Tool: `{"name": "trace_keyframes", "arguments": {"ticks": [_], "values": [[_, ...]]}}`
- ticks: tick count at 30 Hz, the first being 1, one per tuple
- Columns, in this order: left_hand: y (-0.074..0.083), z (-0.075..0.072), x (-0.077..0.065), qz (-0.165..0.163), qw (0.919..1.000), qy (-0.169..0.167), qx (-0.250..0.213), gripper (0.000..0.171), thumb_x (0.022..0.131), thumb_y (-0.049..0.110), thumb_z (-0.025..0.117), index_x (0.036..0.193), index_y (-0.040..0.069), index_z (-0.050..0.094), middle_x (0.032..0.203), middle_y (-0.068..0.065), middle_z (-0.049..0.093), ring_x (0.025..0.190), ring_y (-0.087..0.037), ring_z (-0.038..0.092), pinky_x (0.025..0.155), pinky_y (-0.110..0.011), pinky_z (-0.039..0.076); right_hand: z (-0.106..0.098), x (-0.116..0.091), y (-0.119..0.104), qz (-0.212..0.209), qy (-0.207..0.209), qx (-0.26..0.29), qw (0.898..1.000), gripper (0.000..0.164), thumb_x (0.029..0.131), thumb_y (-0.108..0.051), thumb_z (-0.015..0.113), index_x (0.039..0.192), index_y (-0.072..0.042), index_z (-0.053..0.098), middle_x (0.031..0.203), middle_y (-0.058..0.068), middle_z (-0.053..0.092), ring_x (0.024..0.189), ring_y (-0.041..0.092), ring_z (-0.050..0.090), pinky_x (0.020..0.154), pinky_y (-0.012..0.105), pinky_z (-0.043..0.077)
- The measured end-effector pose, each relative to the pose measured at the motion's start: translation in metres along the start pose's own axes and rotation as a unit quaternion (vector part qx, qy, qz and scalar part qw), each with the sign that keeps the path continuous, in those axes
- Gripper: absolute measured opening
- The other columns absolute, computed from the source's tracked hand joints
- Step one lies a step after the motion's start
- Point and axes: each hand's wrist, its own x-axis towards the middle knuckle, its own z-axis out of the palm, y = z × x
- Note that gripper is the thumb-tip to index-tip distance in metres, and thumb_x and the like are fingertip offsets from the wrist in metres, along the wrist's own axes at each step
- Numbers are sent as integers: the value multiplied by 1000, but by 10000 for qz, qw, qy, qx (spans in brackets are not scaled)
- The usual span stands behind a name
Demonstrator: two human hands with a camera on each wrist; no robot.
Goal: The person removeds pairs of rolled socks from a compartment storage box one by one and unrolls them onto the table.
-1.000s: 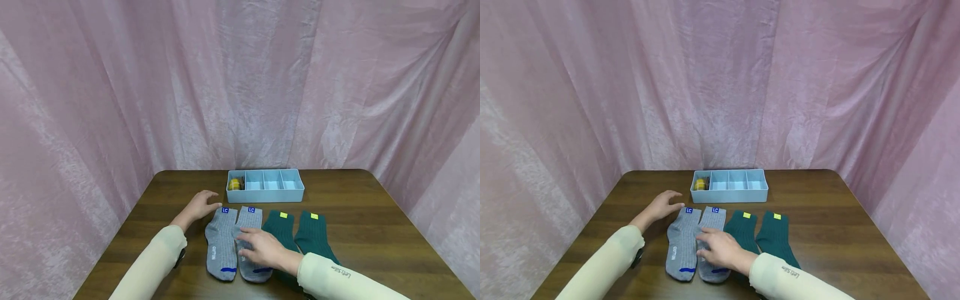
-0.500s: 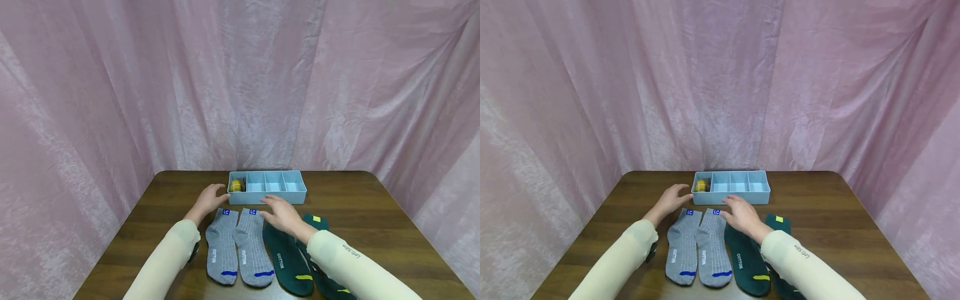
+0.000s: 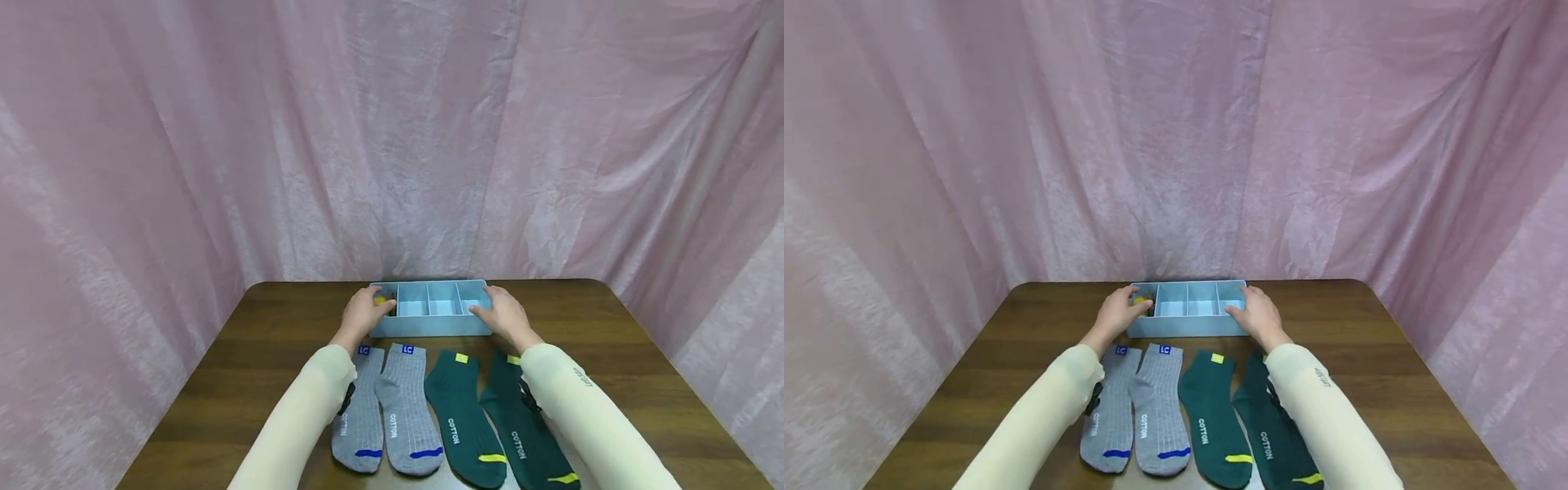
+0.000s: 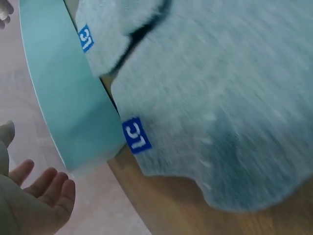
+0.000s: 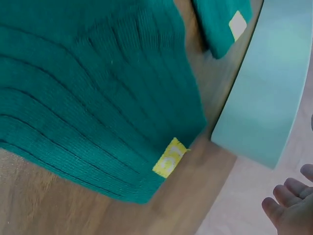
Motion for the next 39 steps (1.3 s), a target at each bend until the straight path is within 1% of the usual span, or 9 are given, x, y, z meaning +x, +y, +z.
{"name": "trace_keyframes", "arguments": {"ticks": [4,8,15,19,25,29,32,35,39], "values": [[1,2,0,-77,9997,221,-10,58,95,41,66,142,9,53,138,-15,54,123,-34,54,99,-54,43,7,3,3,160,-81,185,9997,76,96,-37,64,150,7,33,152,30,32,140,46,31,110,62,27],[0,7,-2,-168,9985,501,101,57,94,40,68,140,9,55,132,-16,57,117,-35,55,100,-55,41,16,4,2,273,-199,282,9990,82,95,-41,65,150,9,31,153,30,31,140,46,30,110,61,27],[-6,16,-3,-472,9955,796,193,58,91,40,70,138,8,58,129,-19,56,118,-38,50,101,-59,34,24,-1,1,341,-224,266,9988,83,95,-39,66,148,13,30,152,33,30,139,48,30,111,59,27],[-8,21,-3,-637,9941,823,289,58,91,41,70,136,7,59,129,-20,54,117,-38,49,100,-58,35,25,-1,1,387,-235,407,9981,84,95,-40,66,148,13,30,152,33,31,139,48,31,111,59,28],[-9,26,-4,-761,9922,827,542,56,90,43,70,130,3,64,119,-21,56,108,-38,52,93,-57,39,27,-2,3,755,-408,803,9931,83,96,-41,63,151,10,26,152,31,32,139,47,32,110,58,30],[-8,26,-6,-814,9901,855,758,49,88,43,72,111,0,69,109,-20,57,103,-38,53,88,-57,42,27,-3,2,820,-394,925,9916,83,97,-39,64,151,11,25,153,31,31,139,47,31,110,58,30],[-7,26,-7,-896,9878,883,913,46,87,44,73,99,0,69,104,-19,56,101,-38,54,87,-56,42,28,-3,2,817,-361,983,9911,83,97,-38,64,151,10,25,153,31,30,140,47,31,110,58,29],[-6,26,-6,-966,9864,854,1015,48,86,46,73,98,-1,69,104,-19,56,101,-38,54,87,-56,43,28,-4,2,853,-340,1017,9906,83,97,-39,64,152,8,25,154,30,30,140,46,30,110,58,29],[-5,26,-3,-1148,9862,681,984,50,87,45,72,102,-2,68,109,-20,58,105,-39,54,91,-58,41,28,-6,1,908,-325,1108,9892,83,97,-39,64,153,6,24,154,29,30,140,46,30,110,58,30]]}}
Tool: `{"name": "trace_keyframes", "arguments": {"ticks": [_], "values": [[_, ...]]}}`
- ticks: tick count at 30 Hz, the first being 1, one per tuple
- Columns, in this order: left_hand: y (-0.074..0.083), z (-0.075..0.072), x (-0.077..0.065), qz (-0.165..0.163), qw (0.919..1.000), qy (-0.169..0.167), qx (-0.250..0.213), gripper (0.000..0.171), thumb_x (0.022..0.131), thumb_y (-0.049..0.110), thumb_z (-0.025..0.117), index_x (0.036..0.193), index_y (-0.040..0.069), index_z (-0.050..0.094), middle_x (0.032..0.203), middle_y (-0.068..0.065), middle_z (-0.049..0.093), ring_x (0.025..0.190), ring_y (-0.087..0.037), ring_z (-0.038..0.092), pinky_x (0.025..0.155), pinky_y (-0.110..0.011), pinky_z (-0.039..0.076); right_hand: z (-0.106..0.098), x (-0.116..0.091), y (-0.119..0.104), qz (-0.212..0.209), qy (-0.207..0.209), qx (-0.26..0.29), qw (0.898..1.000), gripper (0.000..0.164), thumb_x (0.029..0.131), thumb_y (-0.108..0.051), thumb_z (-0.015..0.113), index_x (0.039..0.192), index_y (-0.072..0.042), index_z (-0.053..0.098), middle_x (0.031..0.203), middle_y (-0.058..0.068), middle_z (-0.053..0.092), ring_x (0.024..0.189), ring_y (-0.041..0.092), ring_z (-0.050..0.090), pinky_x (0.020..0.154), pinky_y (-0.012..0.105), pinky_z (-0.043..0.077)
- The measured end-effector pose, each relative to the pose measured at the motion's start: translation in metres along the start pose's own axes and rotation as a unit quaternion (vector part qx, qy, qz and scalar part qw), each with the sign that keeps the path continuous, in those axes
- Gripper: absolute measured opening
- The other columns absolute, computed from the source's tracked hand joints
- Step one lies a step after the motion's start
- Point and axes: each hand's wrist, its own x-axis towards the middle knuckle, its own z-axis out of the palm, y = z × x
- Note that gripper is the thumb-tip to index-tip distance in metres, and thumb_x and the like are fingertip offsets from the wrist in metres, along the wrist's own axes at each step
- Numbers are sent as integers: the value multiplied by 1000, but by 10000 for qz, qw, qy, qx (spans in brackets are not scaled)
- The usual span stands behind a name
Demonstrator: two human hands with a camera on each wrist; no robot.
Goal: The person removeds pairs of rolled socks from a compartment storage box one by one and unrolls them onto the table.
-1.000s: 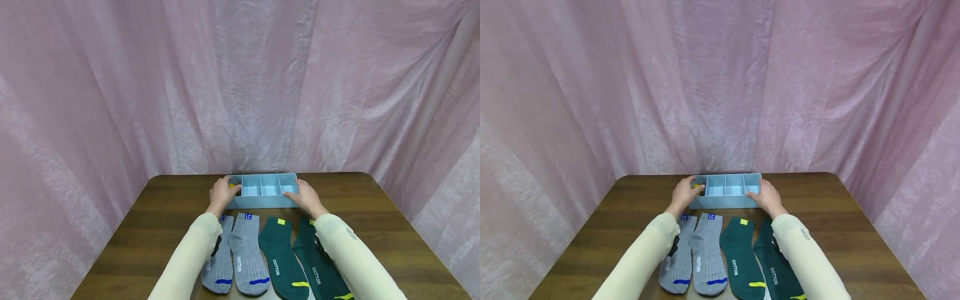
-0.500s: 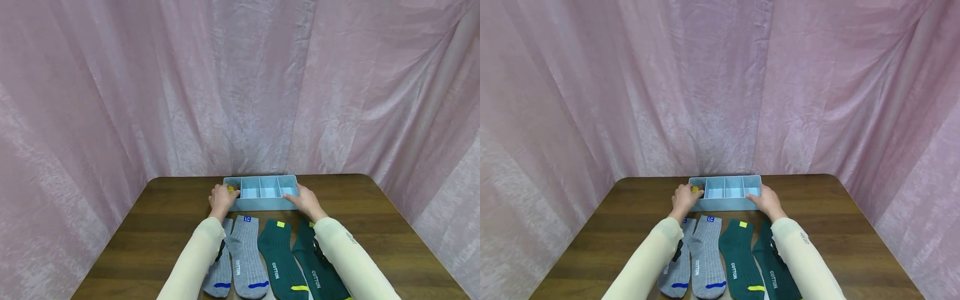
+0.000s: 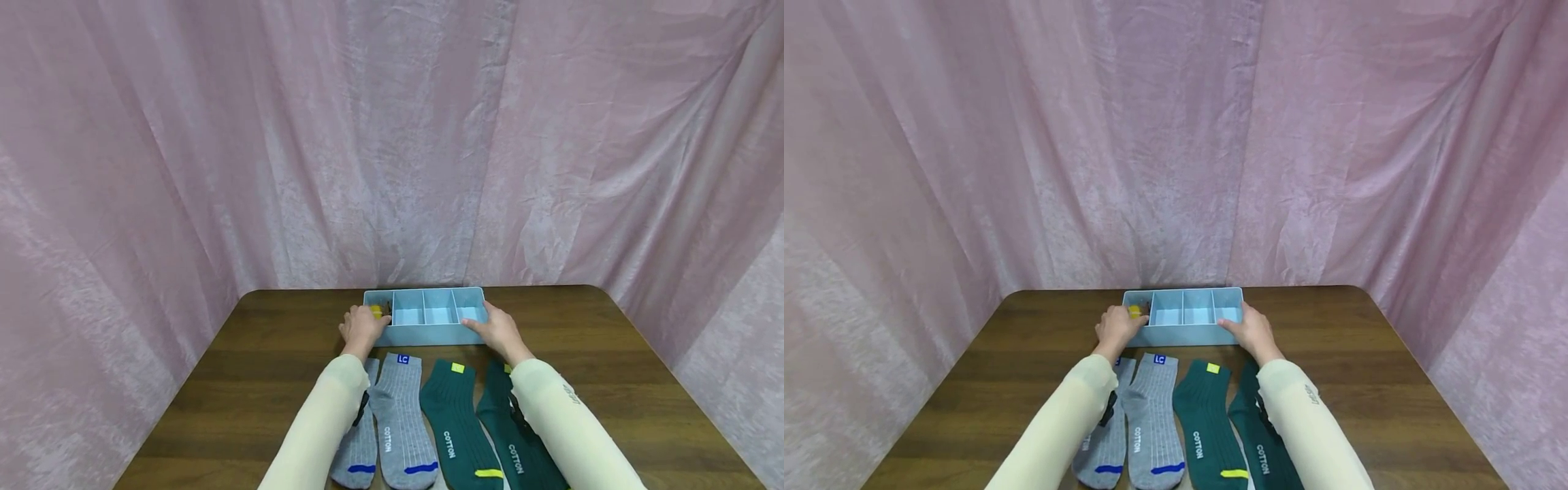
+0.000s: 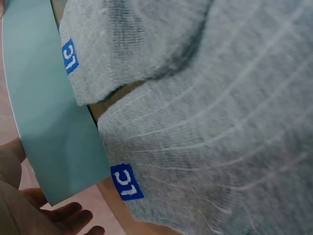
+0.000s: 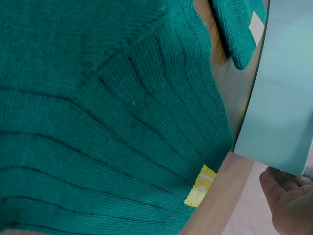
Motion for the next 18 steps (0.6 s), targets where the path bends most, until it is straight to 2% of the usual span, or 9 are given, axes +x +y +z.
{"name": "trace_keyframes", "arguments": {"ticks": [6,10,16,18], "values": [[1,4,6,-301,9994,-114,-142,48,86,39,75,106,-3,67,114,-22,58,110,-41,54,93,-60,40,2,-1,-1,3,26,40,10000,85,96,-42,64,154,5,24,154,29,31,139,46,31,109,59,31],[1,6,11,-321,9994,-135,-31,47,83,38,77,107,-1,67,113,-21,58,109,-40,54,91,-59,42,2,-1,0,-19,43,-5,10000,87,95,-45,64,154,5,25,154,28,32,139,46,32,109,59,31],[3,9,27,-410,9949,-787,487,53,85,44,75,117,2,68,120,-23,57,112,-40,53,92,-60,41,1,-1,0,-28,69,-30,10000,84,96,-42,64,153,6,25,153,29,32,139,47,32,109,59,31],[5,8,28,-487,9930,-934,532,56,86,44,74,122,1,67,125,-25,55,115,-41,52,94,-60,39,1,0,0,-18,87,-27,10000,83,96,-39,65,153,6,25,153,29,32,139,47,32,109,59,31]]}}
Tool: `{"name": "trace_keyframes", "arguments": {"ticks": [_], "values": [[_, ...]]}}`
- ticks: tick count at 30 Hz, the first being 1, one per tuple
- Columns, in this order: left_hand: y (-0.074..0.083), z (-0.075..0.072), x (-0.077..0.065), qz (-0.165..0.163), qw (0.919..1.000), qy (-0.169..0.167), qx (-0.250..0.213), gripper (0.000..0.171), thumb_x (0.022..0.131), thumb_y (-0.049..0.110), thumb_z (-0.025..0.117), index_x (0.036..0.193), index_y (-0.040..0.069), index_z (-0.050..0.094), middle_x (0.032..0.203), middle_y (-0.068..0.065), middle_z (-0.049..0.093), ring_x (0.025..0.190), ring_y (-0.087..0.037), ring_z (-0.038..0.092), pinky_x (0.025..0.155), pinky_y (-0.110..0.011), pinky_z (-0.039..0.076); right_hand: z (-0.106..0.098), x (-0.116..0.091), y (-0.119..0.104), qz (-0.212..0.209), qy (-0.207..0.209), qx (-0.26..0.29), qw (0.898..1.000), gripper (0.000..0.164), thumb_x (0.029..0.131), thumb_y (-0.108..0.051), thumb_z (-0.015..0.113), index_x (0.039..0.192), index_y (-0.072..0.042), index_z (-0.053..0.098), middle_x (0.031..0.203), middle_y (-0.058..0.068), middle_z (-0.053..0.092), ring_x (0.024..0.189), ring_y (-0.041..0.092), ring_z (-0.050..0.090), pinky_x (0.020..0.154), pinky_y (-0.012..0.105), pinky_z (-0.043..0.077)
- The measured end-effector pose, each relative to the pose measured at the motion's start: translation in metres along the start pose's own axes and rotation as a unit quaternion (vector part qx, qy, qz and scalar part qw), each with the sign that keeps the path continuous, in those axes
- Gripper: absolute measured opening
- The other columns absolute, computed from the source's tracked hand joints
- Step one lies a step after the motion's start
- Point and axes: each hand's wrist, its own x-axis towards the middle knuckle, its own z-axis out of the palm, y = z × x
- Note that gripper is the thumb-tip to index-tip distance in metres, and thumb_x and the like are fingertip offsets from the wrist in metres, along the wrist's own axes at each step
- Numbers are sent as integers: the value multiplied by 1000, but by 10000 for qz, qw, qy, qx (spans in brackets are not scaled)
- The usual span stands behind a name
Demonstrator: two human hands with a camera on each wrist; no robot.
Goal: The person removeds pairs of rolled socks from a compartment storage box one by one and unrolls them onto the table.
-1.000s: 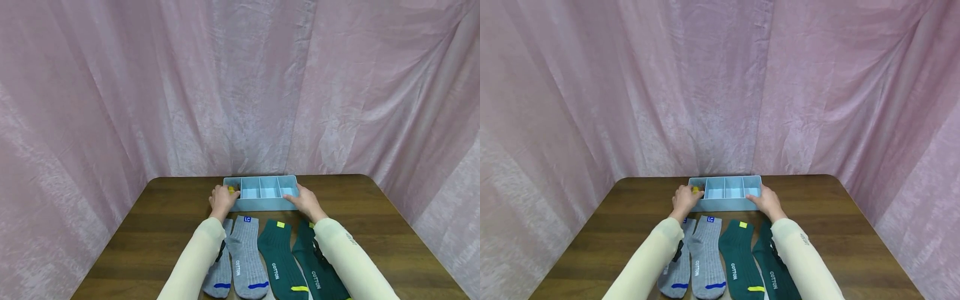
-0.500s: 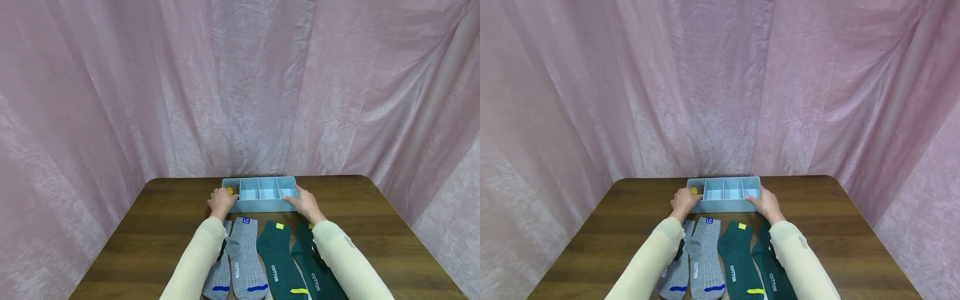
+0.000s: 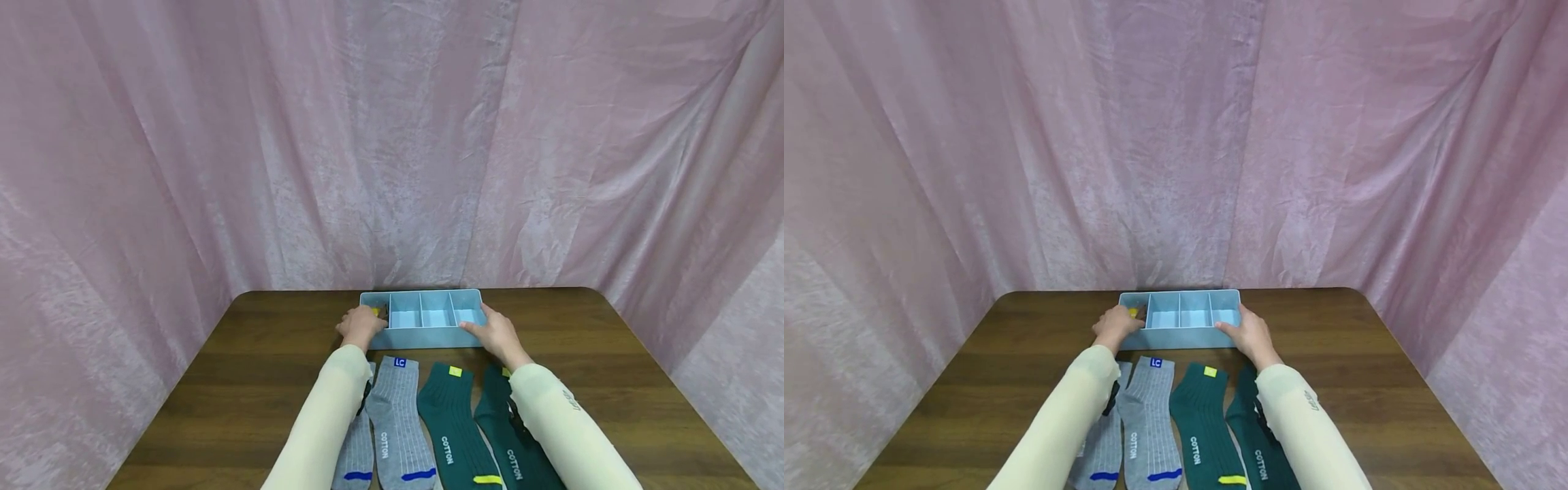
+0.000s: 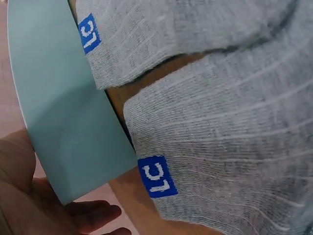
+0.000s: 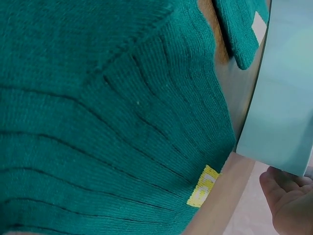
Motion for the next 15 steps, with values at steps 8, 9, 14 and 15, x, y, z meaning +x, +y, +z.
{"name": "trace_keyframes", "arguments": {"ticks": [8,9,14,15], "values": [[4,-1,-12,-71,9991,291,-300,48,85,37,74,113,-1,69,122,-25,54,115,-41,49,95,-60,38,1,0,0,46,8,34,10000,81,97,-37,65,153,5,26,153,28,33,139,46,33,108,58,32],[5,-2,-12,-89,9994,225,-260,49,86,38,73,115,-1,69,125,-26,53,117,-42,48,96,-62,37,1,0,0,38,18,34,10000,81,97,-37,65,153,5,26,153,28,33,139,46,33,108,58,32],[7,-8,-13,-146,9997,-128,-122,53,89,41,70,122,0,67,136,-33,46,124,-48,43,99,-68,32,1,0,0,71,60,110,9999,81,96,-38,65,153,5,26,153,28,34,139,46,33,108,59,32],[6,-8,-14,-153,9997,-114,-133,52,88,40,71,121,0,68,135,-32,47,124,-48,43,99,-68,32,2,0,0,89,44,99,9999,81,96,-38,65,153,5,26,153,28,34,139,46,33,108,59,32]]}}
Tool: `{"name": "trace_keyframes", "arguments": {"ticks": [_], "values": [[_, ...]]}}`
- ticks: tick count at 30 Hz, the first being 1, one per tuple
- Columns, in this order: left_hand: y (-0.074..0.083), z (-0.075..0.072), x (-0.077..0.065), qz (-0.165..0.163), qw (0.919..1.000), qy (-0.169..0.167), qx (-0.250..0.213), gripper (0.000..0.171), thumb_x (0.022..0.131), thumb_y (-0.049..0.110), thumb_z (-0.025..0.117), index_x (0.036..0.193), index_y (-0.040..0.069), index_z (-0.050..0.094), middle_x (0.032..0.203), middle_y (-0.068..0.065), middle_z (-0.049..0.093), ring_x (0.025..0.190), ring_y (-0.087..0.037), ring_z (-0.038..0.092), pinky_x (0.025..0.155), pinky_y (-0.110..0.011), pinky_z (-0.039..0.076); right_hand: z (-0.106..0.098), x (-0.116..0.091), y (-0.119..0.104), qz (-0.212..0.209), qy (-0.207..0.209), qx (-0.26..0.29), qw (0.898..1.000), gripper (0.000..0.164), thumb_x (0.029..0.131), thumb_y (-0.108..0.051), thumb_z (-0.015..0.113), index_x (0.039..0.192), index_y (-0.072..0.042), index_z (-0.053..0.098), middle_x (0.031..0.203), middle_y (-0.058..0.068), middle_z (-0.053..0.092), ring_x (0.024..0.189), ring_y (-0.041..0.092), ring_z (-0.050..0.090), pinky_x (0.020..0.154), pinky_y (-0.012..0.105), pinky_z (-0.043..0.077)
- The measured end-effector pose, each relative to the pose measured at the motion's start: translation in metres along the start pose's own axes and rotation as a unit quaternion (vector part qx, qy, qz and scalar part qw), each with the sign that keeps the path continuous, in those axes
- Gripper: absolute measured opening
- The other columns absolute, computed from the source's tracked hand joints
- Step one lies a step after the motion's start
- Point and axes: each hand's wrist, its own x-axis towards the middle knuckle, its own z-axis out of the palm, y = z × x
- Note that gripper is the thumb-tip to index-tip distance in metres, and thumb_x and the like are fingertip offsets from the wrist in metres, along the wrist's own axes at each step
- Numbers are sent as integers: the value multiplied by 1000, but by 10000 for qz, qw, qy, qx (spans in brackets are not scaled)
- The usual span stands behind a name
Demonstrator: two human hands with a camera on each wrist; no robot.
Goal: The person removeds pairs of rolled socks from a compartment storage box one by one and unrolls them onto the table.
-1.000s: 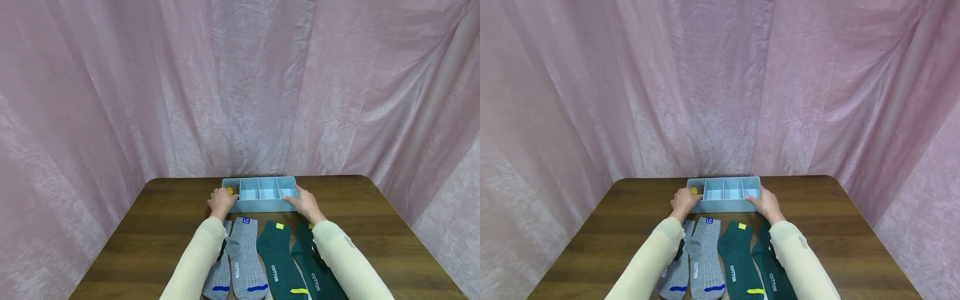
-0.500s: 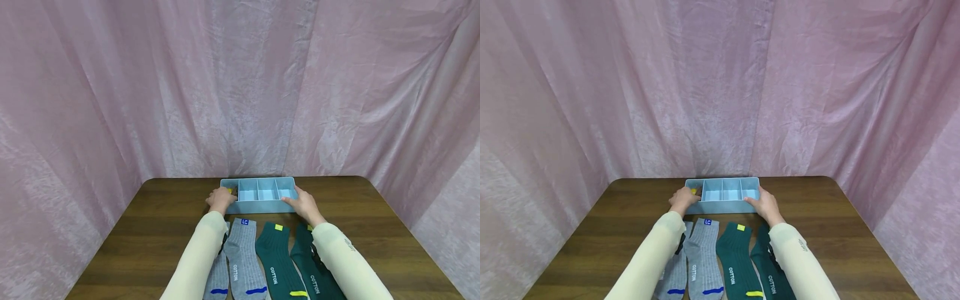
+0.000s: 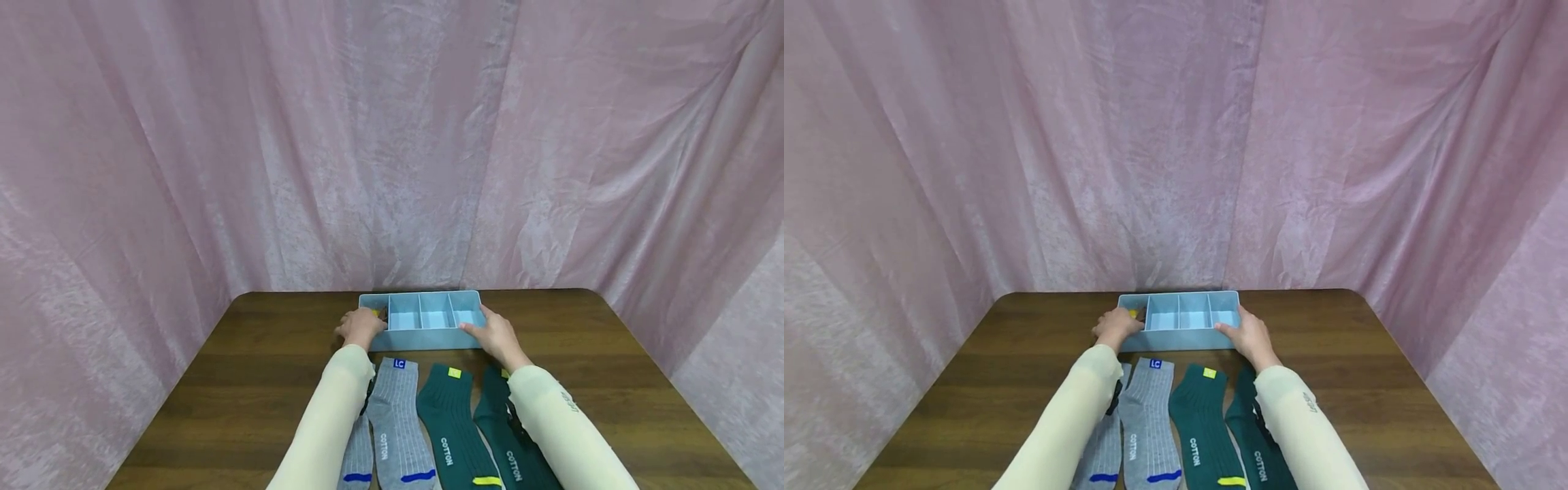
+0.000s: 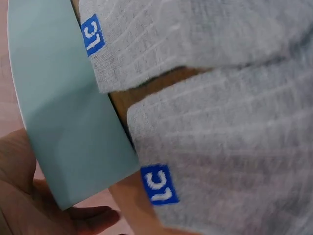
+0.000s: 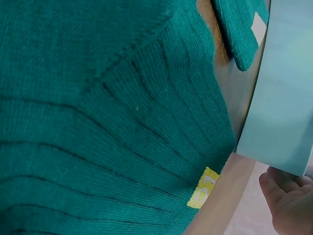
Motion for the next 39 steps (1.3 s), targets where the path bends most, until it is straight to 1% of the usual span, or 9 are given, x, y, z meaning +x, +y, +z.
{"name": "trace_keyframes", "arguments": {"ticks": [3,7,12,16,21,25,30,33,39], "values": [[-5,3,-1,21,9997,219,-110,46,87,39,73,111,1,71,128,-28,51,121,-45,44,99,-65,33,3,-1,-1,35,-44,11,10000,81,96,-38,65,154,4,27,153,27,34,139,45,33,109,58,32],[-12,9,-2,228,9959,771,-406,38,84,39,74,87,1,70,118,-25,52,115,-42,45,95,-61,35,3,-3,-3,-14,0,-34,10000,82,96,-39,66,153,5,27,153,27,34,138,45,34,108,58,33],[-18,11,-2,614,9823,1469,-983,36,81,34,71,67,3,61,114,-24,52,110,-40,44,91,-58,36,0,-5,-7,-35,27,-30,10000,82,96,-39,65,153,5,26,153,28,33,139,46,33,108,59,32],[-19,4,-1,855,9711,1640,-1512,31,81,32,69,70,3,60,123,-22,52,118,-38,42,95,-58,35,-3,-6,-7,-14,-43,-6,10000,83,97,-39,65,154,5,24,154,28,31,140,46,31,108,59,32],[-15,-14,0,1121,9647,1513,-1842,35,84,33,68,96,0,70,130,-18,51,124,-36,39,103,-55,32,-5,-6,-4,39,-101,-34,9999,85,97,-42,63,155,4,22,155,28,29,140,47,30,109,60,31],[-11,-32,-1,1468,9595,1448,-1918,37,85,31,68,110,3,71,124,-15,55,113,-34,47,95,-51,39,-6,-7,-5,26,-23,-258,9997,84,97,-41,62,155,5,22,155,30,28,140,48,29,109,62,28],[-14,-51,-1,1854,9505,972,-2298,32,88,26,66,112,6,68,104,-10,64,84,-26,58,71,-38,49,-5,-11,-22,-573,653,-629,9942,80,97,-38,63,154,4,26,157,28,24,143,44,24,110,62,26],[-22,-61,-2,2030,9468,599,-2423,35,88,23,66,119,6,65,101,-9,67,79,-22,59,66,-33,49,1,-15,-45,-1081,852,-549,9890,75,97,-37,63,153,2,30,158,25,24,145,41,24,111,61,26],[-36,-75,-7,2431,9476,-185,-2066,40,87,21,68,125,8,65,108,-8,68,87,-21,61,75,-35,51,18,-21,-101,-1631,-5,-86,9866,74,96,-35,67,155,-8,32,158,17,32,142,37,32,110,56,31]]}}
